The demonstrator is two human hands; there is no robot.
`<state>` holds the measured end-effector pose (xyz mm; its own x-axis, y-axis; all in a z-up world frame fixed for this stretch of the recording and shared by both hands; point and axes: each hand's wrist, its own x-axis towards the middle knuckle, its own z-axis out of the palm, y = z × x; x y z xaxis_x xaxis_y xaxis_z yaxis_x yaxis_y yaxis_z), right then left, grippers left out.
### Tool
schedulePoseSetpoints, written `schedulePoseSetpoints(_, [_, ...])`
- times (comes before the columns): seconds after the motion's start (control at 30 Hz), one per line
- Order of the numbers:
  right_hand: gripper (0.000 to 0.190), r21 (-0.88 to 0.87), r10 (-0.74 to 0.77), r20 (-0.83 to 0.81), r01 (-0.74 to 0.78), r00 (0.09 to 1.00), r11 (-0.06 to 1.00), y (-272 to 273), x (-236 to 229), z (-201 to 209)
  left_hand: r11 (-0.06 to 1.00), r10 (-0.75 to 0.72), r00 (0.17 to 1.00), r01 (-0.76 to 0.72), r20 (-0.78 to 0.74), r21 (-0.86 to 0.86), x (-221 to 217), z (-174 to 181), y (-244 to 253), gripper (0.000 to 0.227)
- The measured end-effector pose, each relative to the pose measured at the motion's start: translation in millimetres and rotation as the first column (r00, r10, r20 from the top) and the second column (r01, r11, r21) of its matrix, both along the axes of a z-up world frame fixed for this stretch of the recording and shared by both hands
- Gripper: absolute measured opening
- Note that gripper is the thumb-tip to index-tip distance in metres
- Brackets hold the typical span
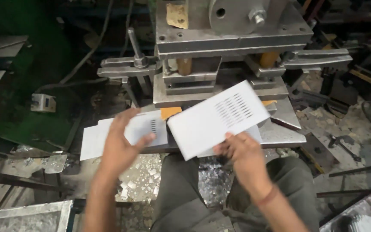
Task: Operating an industrial press to stamp patterns into small rectangular metal sheets.
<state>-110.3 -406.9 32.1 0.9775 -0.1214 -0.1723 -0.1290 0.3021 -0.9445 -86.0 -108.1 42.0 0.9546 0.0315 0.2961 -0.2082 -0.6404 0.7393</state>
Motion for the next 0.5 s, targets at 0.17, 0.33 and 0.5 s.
schedulePoseSetpoints(0.17, [0.015, 0.279, -0.141, -0.006, 0.137, 0.99, 0.95, -31, 58, -16, 0.964, 0.092, 0.985, -0.051, -0.144, 0.263, 54, -73, 19, 0.083])
schedulePoseSetpoints(0.33, [0.01, 0.443, -0.163, -0.057, 0.171, 0.985, 0.88, -24, 91, 7, 0.897, 0.126, 0.96, -0.003, -0.249, 0.441, 54, -87, 13, 0.085])
schedulePoseSetpoints(0.5, [0.046, 0.415, 0.007, 0.036, -0.021, 0.999, 0.91, -18, 144, 9, 0.877, 0.142, 0.958, -0.005, -0.25, 0.48, 61, -98, 20, 0.087])
